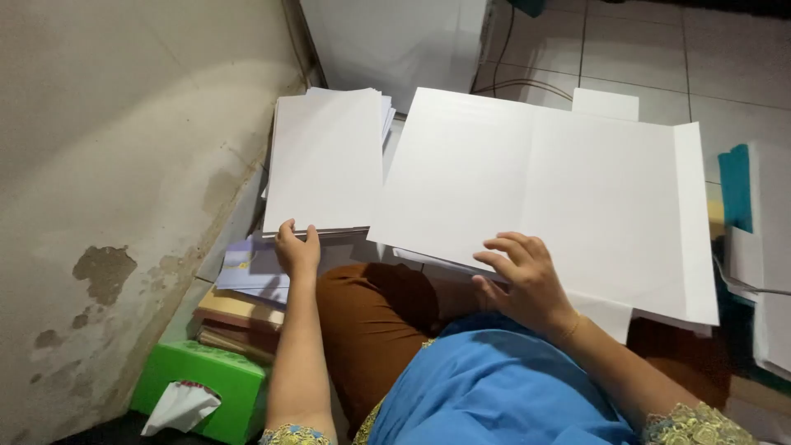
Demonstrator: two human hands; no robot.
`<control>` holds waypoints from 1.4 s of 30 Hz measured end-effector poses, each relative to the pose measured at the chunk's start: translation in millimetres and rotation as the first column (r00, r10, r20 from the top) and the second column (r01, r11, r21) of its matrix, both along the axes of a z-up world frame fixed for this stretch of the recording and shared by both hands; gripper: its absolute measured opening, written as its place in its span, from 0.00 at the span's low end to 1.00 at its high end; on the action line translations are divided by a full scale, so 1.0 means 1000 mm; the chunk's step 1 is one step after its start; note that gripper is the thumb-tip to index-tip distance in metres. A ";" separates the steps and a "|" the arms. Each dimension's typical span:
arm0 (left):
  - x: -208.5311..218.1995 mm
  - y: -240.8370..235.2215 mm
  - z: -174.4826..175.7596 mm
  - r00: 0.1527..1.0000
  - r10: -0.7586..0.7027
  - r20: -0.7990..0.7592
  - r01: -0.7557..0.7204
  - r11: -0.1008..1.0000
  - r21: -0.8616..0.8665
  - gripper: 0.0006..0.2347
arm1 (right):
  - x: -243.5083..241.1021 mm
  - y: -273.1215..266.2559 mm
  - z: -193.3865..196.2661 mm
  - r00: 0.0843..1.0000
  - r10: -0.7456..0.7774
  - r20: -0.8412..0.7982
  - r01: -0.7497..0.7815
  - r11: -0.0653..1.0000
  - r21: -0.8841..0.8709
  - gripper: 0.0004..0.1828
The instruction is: Manually aligning, smoothing, and stacking large white paper sheets or folders on the floor.
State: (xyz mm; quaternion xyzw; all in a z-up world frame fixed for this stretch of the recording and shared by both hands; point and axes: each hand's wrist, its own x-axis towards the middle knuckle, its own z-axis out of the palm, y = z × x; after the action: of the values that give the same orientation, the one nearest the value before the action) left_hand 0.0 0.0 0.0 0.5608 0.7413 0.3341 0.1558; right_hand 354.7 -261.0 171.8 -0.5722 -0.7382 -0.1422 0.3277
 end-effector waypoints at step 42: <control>0.003 0.002 0.079 0.997 -0.033 0.067 -0.003 0.879 0.477 0.17 | -0.184 0.257 -0.087 0.957 0.263 0.124 -0.013 0.466 -0.885 0.47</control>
State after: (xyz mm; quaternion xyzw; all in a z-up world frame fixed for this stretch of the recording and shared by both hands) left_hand 3.0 2.4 79.2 0.5749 0.6258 0.5254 0.0425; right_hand 170.7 -3.9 84.3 -0.5743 -0.7849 0.2129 -0.0932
